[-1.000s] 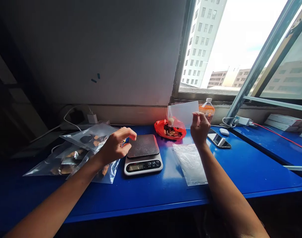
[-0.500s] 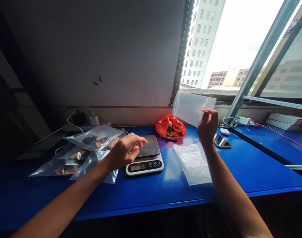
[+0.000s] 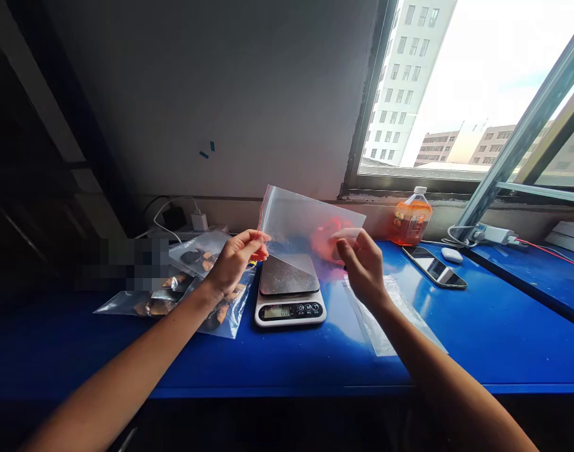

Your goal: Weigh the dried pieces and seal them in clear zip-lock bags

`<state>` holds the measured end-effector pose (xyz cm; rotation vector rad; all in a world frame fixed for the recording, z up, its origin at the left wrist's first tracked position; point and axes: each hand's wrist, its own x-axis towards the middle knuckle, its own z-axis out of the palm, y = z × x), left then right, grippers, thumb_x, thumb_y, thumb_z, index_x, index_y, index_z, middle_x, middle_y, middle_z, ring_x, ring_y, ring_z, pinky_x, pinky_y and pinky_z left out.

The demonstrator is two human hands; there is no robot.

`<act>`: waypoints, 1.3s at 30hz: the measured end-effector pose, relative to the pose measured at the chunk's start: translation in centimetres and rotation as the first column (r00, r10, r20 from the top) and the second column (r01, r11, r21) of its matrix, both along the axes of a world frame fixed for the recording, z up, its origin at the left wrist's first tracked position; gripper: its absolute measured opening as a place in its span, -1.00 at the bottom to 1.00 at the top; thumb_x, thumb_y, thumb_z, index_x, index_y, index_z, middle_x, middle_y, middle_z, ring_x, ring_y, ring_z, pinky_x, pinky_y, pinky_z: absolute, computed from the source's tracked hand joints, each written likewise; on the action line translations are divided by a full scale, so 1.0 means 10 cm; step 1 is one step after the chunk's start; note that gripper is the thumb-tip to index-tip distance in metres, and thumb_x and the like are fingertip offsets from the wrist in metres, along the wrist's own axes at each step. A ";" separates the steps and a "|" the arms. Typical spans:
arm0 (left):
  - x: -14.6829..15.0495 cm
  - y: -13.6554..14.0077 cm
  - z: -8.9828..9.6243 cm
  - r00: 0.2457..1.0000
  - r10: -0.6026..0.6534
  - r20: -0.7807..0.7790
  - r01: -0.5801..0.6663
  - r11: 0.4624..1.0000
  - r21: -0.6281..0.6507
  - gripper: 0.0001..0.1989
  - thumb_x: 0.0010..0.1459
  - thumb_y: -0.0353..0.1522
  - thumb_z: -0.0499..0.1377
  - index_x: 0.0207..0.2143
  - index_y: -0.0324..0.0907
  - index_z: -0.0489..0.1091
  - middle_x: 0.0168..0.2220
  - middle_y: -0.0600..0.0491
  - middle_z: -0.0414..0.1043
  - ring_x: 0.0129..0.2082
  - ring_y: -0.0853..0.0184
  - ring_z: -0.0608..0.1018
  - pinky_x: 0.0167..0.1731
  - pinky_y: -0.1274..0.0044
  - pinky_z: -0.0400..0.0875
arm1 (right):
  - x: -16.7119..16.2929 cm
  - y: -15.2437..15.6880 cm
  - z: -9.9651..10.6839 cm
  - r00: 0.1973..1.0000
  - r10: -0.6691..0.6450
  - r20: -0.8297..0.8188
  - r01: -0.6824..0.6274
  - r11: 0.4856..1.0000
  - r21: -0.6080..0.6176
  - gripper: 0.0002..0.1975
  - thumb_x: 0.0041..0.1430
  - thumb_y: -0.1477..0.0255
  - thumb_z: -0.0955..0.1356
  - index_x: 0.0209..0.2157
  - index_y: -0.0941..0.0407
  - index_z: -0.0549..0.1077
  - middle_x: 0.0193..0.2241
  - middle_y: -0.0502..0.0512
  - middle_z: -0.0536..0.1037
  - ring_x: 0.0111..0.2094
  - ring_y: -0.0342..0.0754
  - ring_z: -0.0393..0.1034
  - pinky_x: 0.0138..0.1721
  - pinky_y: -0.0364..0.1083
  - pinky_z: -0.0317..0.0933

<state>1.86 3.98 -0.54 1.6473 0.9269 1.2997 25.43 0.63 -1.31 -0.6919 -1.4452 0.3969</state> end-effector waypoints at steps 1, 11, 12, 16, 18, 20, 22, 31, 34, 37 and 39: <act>-0.02 0.00 0.01 1.000 -0.018 -0.010 0.018 1.000 -0.012 -0.82 0.13 -0.26 0.14 -0.32 -0.21 0.39 -0.45 0.10 0.37 -0.42 0.41 0.43 -0.31 0.54 0.35 | 0.06 0.01 0.03 0.999 -0.008 -0.036 0.008 1.000 -0.003 -0.74 0.20 0.18 0.23 -0.32 0.09 0.31 -0.47 0.02 0.34 -0.47 -0.14 0.28 -0.45 -0.13 0.19; 0.19 -0.29 0.03 0.934 -0.165 -0.316 0.194 0.979 0.062 -0.80 0.12 -0.28 0.10 -0.45 -0.22 0.38 -0.55 0.12 0.34 -0.51 0.42 0.36 -0.45 0.56 0.24 | 0.20 0.02 0.07 0.951 0.236 0.201 -0.174 0.942 -0.286 -0.75 0.12 0.22 0.33 -0.29 0.12 0.37 -0.51 -0.03 0.36 -0.46 -0.15 0.24 -0.41 -0.14 0.11; 0.20 -0.31 0.02 0.928 -0.172 -0.330 0.200 0.978 0.054 -0.79 0.13 -0.27 0.09 -0.46 -0.22 0.37 -0.56 0.13 0.32 -0.52 0.43 0.34 -0.47 0.57 0.23 | 0.16 0.00 0.05 0.923 0.291 0.251 -0.205 0.925 -0.319 -0.75 0.11 0.24 0.35 -0.26 0.12 0.38 -0.51 -0.04 0.36 -0.46 -0.15 0.24 -0.41 -0.15 0.10; 0.22 -0.31 -0.01 0.920 -0.132 -0.369 0.159 0.986 0.044 -0.71 0.14 -0.21 0.10 -0.53 -0.22 0.28 -0.60 0.16 0.25 -0.57 0.45 0.29 -0.53 0.59 0.16 | 0.07 -0.08 0.05 0.842 0.420 0.338 -0.285 0.879 -0.383 -0.74 0.15 0.25 0.34 -0.22 0.15 0.38 -0.55 -0.08 0.32 -0.52 -0.20 0.17 -0.48 -0.18 0.05; 0.22 -0.29 -0.02 0.919 -0.097 -0.382 0.129 0.990 0.058 -0.69 0.14 -0.20 0.10 -0.55 -0.21 0.26 -0.61 0.17 0.23 -0.59 0.46 0.27 -0.55 0.60 0.13 | 0.07 -0.09 0.06 0.827 0.406 0.388 -0.264 0.891 -0.369 -0.72 0.18 0.22 0.32 -0.22 0.15 0.38 -0.56 -0.08 0.31 -0.52 -0.20 0.17 -0.49 -0.18 0.04; 0.23 -0.28 -0.03 0.918 -0.103 -0.383 0.137 0.989 0.061 -0.69 0.14 -0.19 0.10 -0.54 -0.21 0.26 -0.62 0.17 0.22 -0.60 0.46 0.27 -0.56 0.61 0.13 | 0.07 -0.09 0.05 0.795 0.353 0.494 -0.209 0.923 -0.324 -0.75 0.18 0.25 0.31 -0.22 0.14 0.39 -0.56 -0.07 0.33 -0.52 -0.19 0.19 -0.48 -0.17 0.06; 0.24 -0.29 -0.05 0.909 -0.123 -0.399 0.161 0.985 0.064 -0.70 0.14 -0.18 0.10 -0.51 -0.22 0.29 -0.62 0.17 0.21 -0.60 0.47 0.26 -0.58 0.61 0.13 | 0.04 -0.09 0.01 0.732 0.248 0.634 -0.132 0.965 -0.226 -0.83 0.16 0.34 0.33 -0.25 0.13 0.40 -0.51 -0.03 0.38 -0.48 -0.16 0.24 -0.44 -0.15 0.11; 0.28 -0.36 -0.08 0.820 -0.065 -0.568 0.247 0.937 0.249 -0.70 0.17 -0.17 0.10 -0.42 -0.22 0.41 -0.61 0.16 0.25 -0.60 0.47 0.27 -0.56 0.61 0.15 | -0.17 -0.11 -0.15 0.830 0.219 0.513 -0.177 0.976 -0.130 -0.73 0.02 0.60 0.27 -0.20 0.09 0.25 -0.41 0.00 0.42 -0.40 -0.15 0.31 -0.34 -0.13 0.23; 0.26 -0.34 -0.07 0.807 -0.006 -0.590 0.211 0.937 0.278 -0.72 0.20 -0.19 0.08 -0.39 -0.20 0.42 -0.59 0.16 0.30 -0.58 0.46 0.31 -0.54 0.60 0.18 | -0.17 -0.10 -0.16 0.846 0.208 0.492 -0.142 0.975 -0.169 -0.73 0.02 0.61 0.26 -0.21 0.09 0.23 -0.43 -0.02 0.40 -0.41 -0.15 0.30 -0.36 -0.14 0.22; 0.24 -0.32 -0.06 0.810 0.097 -0.579 0.134 0.930 0.343 -0.77 0.19 -0.23 0.10 -0.37 -0.20 0.41 -0.52 0.13 0.39 -0.53 0.43 0.38 -0.50 0.59 0.22 | -0.18 -0.10 -0.16 0.845 0.147 0.514 -0.067 0.983 -0.170 -0.77 0.05 0.60 0.23 -0.22 0.09 0.20 -0.43 -0.02 0.37 -0.43 -0.15 0.28 -0.37 -0.13 0.20; 0.24 -0.32 -0.06 0.812 0.150 -0.564 0.107 0.912 0.397 -0.82 0.17 -0.27 0.11 -0.36 -0.20 0.39 -0.46 0.12 0.42 -0.49 0.42 0.40 -0.46 0.57 0.25 | -0.19 -0.10 -0.17 0.833 0.121 0.540 -0.037 0.986 -0.165 -0.79 0.07 0.59 0.22 -0.23 0.08 0.18 -0.43 -0.01 0.36 -0.43 -0.14 0.27 -0.39 -0.12 0.19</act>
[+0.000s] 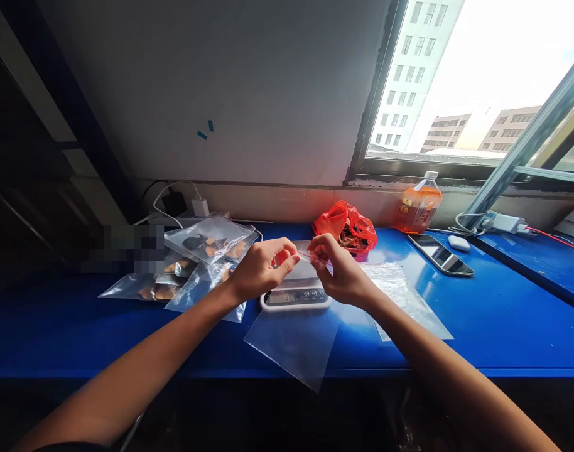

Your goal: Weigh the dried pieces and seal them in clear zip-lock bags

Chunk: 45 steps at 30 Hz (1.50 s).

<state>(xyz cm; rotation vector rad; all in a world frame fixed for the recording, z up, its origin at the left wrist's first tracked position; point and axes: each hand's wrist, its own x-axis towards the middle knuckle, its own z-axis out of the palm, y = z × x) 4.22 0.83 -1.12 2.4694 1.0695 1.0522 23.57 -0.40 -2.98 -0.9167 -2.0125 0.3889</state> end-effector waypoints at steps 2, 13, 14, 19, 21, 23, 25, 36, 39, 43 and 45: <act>0.00 -0.01 0.00 1.000 -0.006 -0.003 0.006 0.999 0.050 -0.86 0.17 -0.32 0.11 -0.36 -0.20 0.38 -0.41 0.10 0.44 -0.45 0.41 0.42 -0.41 0.56 0.28 | 0.00 -0.01 0.00 1.000 -0.003 0.021 0.003 1.000 0.005 -0.77 0.06 0.60 0.21 -0.22 0.08 0.18 -0.43 0.00 0.37 -0.43 -0.13 0.28 -0.39 -0.12 0.20; 0.13 -0.08 -0.14 0.995 -0.062 -0.077 0.075 0.980 0.182 -0.90 0.14 -0.42 0.03 -0.41 -0.19 0.31 -0.42 0.04 0.40 -0.40 0.33 0.42 -0.36 0.49 0.31 | -0.08 -0.05 -0.04 0.998 0.059 -0.025 -0.058 0.997 0.056 -0.61 0.02 0.63 0.24 -0.09 0.06 0.16 -0.43 -0.02 0.43 -0.42 -0.13 0.33 -0.31 -0.10 0.26; 0.13 -0.09 -0.14 0.996 -0.060 -0.071 0.072 0.980 0.184 -0.89 0.15 -0.42 0.03 -0.41 -0.19 0.31 -0.41 0.04 0.40 -0.40 0.33 0.42 -0.36 0.49 0.30 | -0.08 -0.05 -0.04 0.998 0.054 -0.026 -0.053 0.997 0.053 -0.60 0.02 0.63 0.24 -0.08 0.06 0.16 -0.43 -0.02 0.43 -0.42 -0.12 0.34 -0.31 -0.10 0.26; 0.12 -0.10 -0.12 0.998 -0.028 -0.056 0.038 0.981 0.192 -0.91 0.13 -0.41 0.05 -0.44 -0.19 0.29 -0.43 0.06 0.39 -0.41 0.34 0.42 -0.38 0.50 0.28 | -0.13 -0.06 -0.07 1.000 0.017 -0.014 -0.016 0.996 0.093 -0.65 0.07 0.61 0.23 -0.09 0.08 0.14 -0.41 0.02 0.44 -0.41 -0.12 0.35 -0.33 -0.10 0.26; 0.11 -0.10 -0.11 0.996 -0.004 -0.089 0.019 0.985 0.169 -0.90 0.13 -0.40 0.05 -0.44 -0.19 0.29 -0.45 0.06 0.38 -0.43 0.34 0.42 -0.40 0.51 0.28 | -0.15 -0.07 -0.09 1.000 -0.008 -0.005 0.008 0.993 0.118 -0.68 0.08 0.61 0.21 -0.12 0.08 0.13 -0.41 0.03 0.44 -0.41 -0.11 0.35 -0.35 -0.10 0.25; 0.10 -0.10 -0.11 0.989 0.007 -0.145 0.015 0.988 0.152 -0.84 0.18 -0.36 0.03 -0.44 -0.19 0.31 -0.46 0.06 0.39 -0.45 0.34 0.42 -0.41 0.51 0.26 | -0.16 -0.07 -0.11 0.999 -0.045 -0.007 0.045 0.989 0.142 -0.69 0.08 0.60 0.21 -0.13 0.08 0.12 -0.40 0.04 0.44 -0.41 -0.09 0.35 -0.35 -0.09 0.25; 0.09 -0.09 -0.12 0.982 0.004 -0.187 0.028 0.985 0.169 -0.77 0.23 -0.32 -0.01 -0.44 -0.20 0.34 -0.48 0.06 0.40 -0.45 0.34 0.43 -0.41 0.51 0.25 | -0.16 -0.07 -0.12 0.997 -0.074 -0.019 0.076 0.986 0.148 -0.69 0.08 0.59 0.21 -0.12 0.09 0.10 -0.40 0.05 0.43 -0.39 -0.08 0.34 -0.34 -0.08 0.25; 0.02 -0.01 -0.08 0.989 -0.075 -0.124 0.119 0.907 0.405 -0.74 0.14 -0.42 0.02 -0.61 -0.20 0.26 -0.59 0.07 0.32 -0.53 0.39 0.35 -0.46 0.53 0.23 | -0.20 0.01 -0.12 0.997 -0.050 -0.055 0.059 0.984 0.168 -0.83 0.08 0.50 0.26 -0.29 0.07 0.14 -0.39 0.05 0.40 -0.39 -0.09 0.30 -0.34 -0.08 0.23; 0.02 -0.02 -0.04 0.990 -0.094 -0.103 0.129 0.901 0.414 -0.75 0.11 -0.45 0.04 -0.63 -0.21 0.24 -0.61 0.10 0.30 -0.56 0.41 0.32 -0.49 0.54 0.21 | -0.19 0.03 -0.10 0.996 -0.040 -0.076 0.051 0.988 0.147 -0.83 0.06 0.48 0.27 -0.30 0.07 0.15 -0.40 0.03 0.38 -0.40 -0.10 0.29 -0.35 -0.08 0.22; -0.02 -0.01 0.02 0.998 -0.067 -0.004 0.064 0.924 0.376 -0.76 0.09 -0.46 0.04 -0.63 -0.21 0.27 -0.62 0.11 0.28 -0.58 0.43 0.31 -0.52 0.55 0.20 | -0.14 0.05 -0.08 0.996 -0.025 -0.085 0.036 0.991 0.133 -0.84 0.04 0.49 0.26 -0.31 0.08 0.16 -0.42 0.01 0.37 -0.41 -0.11 0.27 -0.34 -0.09 0.21; -0.06 0.00 0.06 0.998 -0.047 0.048 0.028 0.940 0.339 -0.77 0.09 -0.45 0.04 -0.62 -0.22 0.30 -0.61 0.11 0.30 -0.56 0.42 0.33 -0.50 0.55 0.21 | -0.11 0.06 -0.06 0.996 -0.025 -0.086 0.036 0.991 0.131 -0.84 0.03 0.50 0.25 -0.31 0.08 0.17 -0.42 0.01 0.36 -0.41 -0.11 0.27 -0.33 -0.09 0.21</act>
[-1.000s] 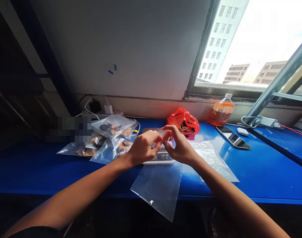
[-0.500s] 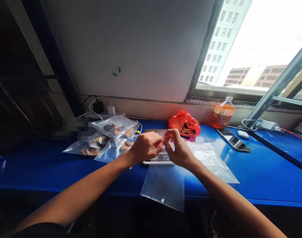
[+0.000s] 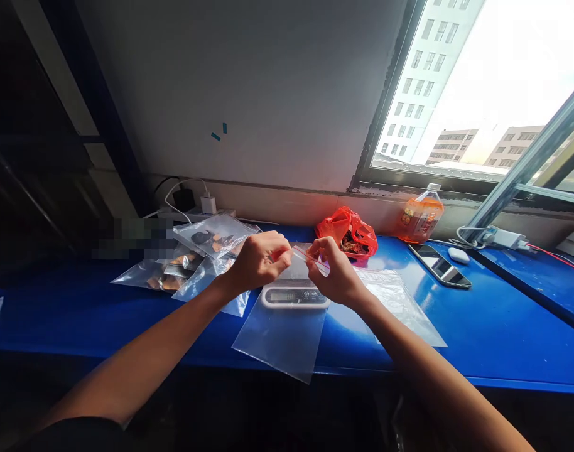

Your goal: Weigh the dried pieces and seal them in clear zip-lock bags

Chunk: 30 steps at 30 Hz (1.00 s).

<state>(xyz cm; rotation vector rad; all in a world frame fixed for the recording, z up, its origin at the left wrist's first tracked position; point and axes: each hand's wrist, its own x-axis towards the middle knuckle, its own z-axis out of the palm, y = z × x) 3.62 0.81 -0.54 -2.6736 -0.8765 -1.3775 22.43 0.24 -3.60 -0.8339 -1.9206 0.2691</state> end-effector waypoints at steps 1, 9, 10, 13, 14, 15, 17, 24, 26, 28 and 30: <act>-0.02 0.01 0.02 1.000 0.002 0.020 -0.002 1.000 -0.019 -0.77 0.09 -0.44 0.04 -0.61 -0.22 0.31 -0.60 0.11 0.31 -0.56 0.42 0.35 -0.50 0.55 0.22 | 0.01 0.01 0.01 1.000 -0.001 -0.003 0.001 1.000 -0.003 -0.85 0.02 0.50 0.25 -0.32 0.08 0.17 -0.42 0.01 0.36 -0.41 -0.12 0.27 -0.33 -0.09 0.21; -0.31 0.10 0.25 0.964 0.059 0.261 -0.019 0.988 -0.153 -0.78 0.01 -0.40 0.09 -0.67 -0.20 0.28 -0.67 0.15 0.25 -0.62 0.46 0.27 -0.56 0.55 0.13 | 0.13 0.14 -0.01 0.999 0.021 -0.050 -0.021 1.000 -0.003 -0.82 0.05 0.51 0.26 -0.30 0.07 0.16 -0.42 -0.01 0.36 -0.42 -0.15 0.27 -0.35 -0.11 0.20; -0.40 0.14 0.28 0.938 0.061 0.342 -0.009 0.988 -0.154 -0.78 0.00 -0.41 0.09 -0.68 -0.20 0.26 -0.68 0.16 0.21 -0.63 0.47 0.24 -0.58 0.55 0.09 | 0.19 0.17 -0.01 0.998 0.007 -0.058 -0.007 1.000 0.000 -0.83 0.05 0.51 0.26 -0.30 0.06 0.16 -0.42 -0.02 0.36 -0.42 -0.15 0.27 -0.35 -0.11 0.20; -0.73 0.30 0.37 0.679 0.043 0.733 -0.008 0.999 -0.051 -0.78 -0.02 -0.46 0.05 -0.69 -0.21 0.15 -0.70 0.19 0.09 -0.64 0.53 0.16 -0.57 0.56 0.03 | 0.43 0.31 0.00 0.979 -0.106 -0.173 0.100 0.994 -0.038 -0.84 0.03 0.48 0.28 -0.34 0.06 0.17 -0.44 -0.04 0.34 -0.46 -0.16 0.25 -0.40 -0.13 0.18; -0.84 0.35 0.38 0.611 0.035 0.791 -0.008 0.999 -0.038 -0.78 -0.02 -0.45 0.03 -0.67 -0.20 0.10 -0.69 0.20 0.06 -0.64 0.54 0.15 -0.55 0.57 0.05 | 0.51 0.35 0.02 0.953 -0.154 -0.260 0.137 0.987 -0.081 -0.83 0.02 0.46 0.29 -0.34 0.06 0.17 -0.45 -0.05 0.33 -0.49 -0.17 0.23 -0.45 -0.14 0.15; -0.92 0.39 0.37 0.587 0.043 0.809 0.030 0.997 -0.075 -0.78 0.00 -0.44 0.03 -0.66 -0.20 0.09 -0.68 0.20 0.05 -0.63 0.55 0.17 -0.53 0.57 0.07 | 0.57 0.39 0.04 0.918 -0.188 -0.350 0.150 0.980 -0.131 -0.82 0.01 0.44 0.30 -0.33 0.06 0.18 -0.47 -0.06 0.31 -0.52 -0.18 0.21 -0.50 -0.16 0.12; -0.99 0.45 0.32 0.579 0.064 0.813 0.109 0.982 -0.155 -0.78 -0.01 -0.41 0.03 -0.67 -0.19 0.11 -0.69 0.20 0.05 -0.64 0.53 0.19 -0.56 0.57 0.09 | 0.61 0.39 0.09 0.859 -0.203 -0.470 0.129 0.974 -0.185 -0.78 -0.01 0.42 0.32 -0.29 0.06 0.20 -0.49 -0.08 0.29 -0.54 -0.20 0.18 -0.53 -0.18 0.10; -0.50 0.17 0.08 0.785 -0.065 0.617 0.460 0.728 -0.509 -0.81 0.09 -0.29 0.12 -0.52 -0.19 0.32 -0.58 0.12 0.28 -0.57 0.45 0.34 -0.52 0.58 0.26 | 0.06 -0.06 0.15 0.939 0.134 -0.318 -0.214 0.949 -0.232 -0.69 0.11 0.20 0.34 -0.13 0.05 0.37 -0.35 0.03 0.44 -0.33 -0.11 0.36 -0.31 -0.10 0.28; -0.40 0.05 0.07 0.854 -0.113 0.508 0.421 0.725 -0.545 -0.79 0.15 -0.26 0.09 -0.47 -0.19 0.35 -0.56 0.11 0.32 -0.54 0.43 0.38 -0.47 0.57 0.30 | -0.03 -0.17 0.16 0.938 0.143 -0.315 -0.225 0.944 -0.243 -0.72 0.11 0.20 0.35 -0.22 0.08 0.45 -0.41 0.04 0.47 -0.37 -0.10 0.38 -0.32 -0.08 0.30; -0.41 -0.01 0.09 0.938 -0.131 0.322 0.308 0.740 -0.598 -0.77 0.18 -0.21 0.06 -0.34 -0.17 0.40 -0.49 0.08 0.40 -0.46 0.38 0.45 -0.40 0.54 0.35 | 0.03 -0.24 0.21 0.934 0.068 -0.352 -0.162 0.956 -0.245 -0.74 0.11 0.21 0.36 -0.30 0.11 0.48 -0.50 0.02 0.46 -0.48 -0.13 0.35 -0.40 -0.09 0.28; -0.53 0.05 0.12 0.999 -0.052 0.007 0.045 0.771 -0.635 -0.68 0.19 -0.16 0.05 -0.11 -0.12 0.38 -0.33 0.03 0.49 -0.34 0.32 0.52 -0.32 0.52 0.39 | 0.28 -0.24 0.28 0.935 -0.023 -0.355 -0.087 0.952 -0.292 -0.74 0.12 0.20 0.36 -0.28 0.11 0.48 -0.57 -0.02 0.41 -0.57 -0.18 0.26 -0.49 -0.13 0.21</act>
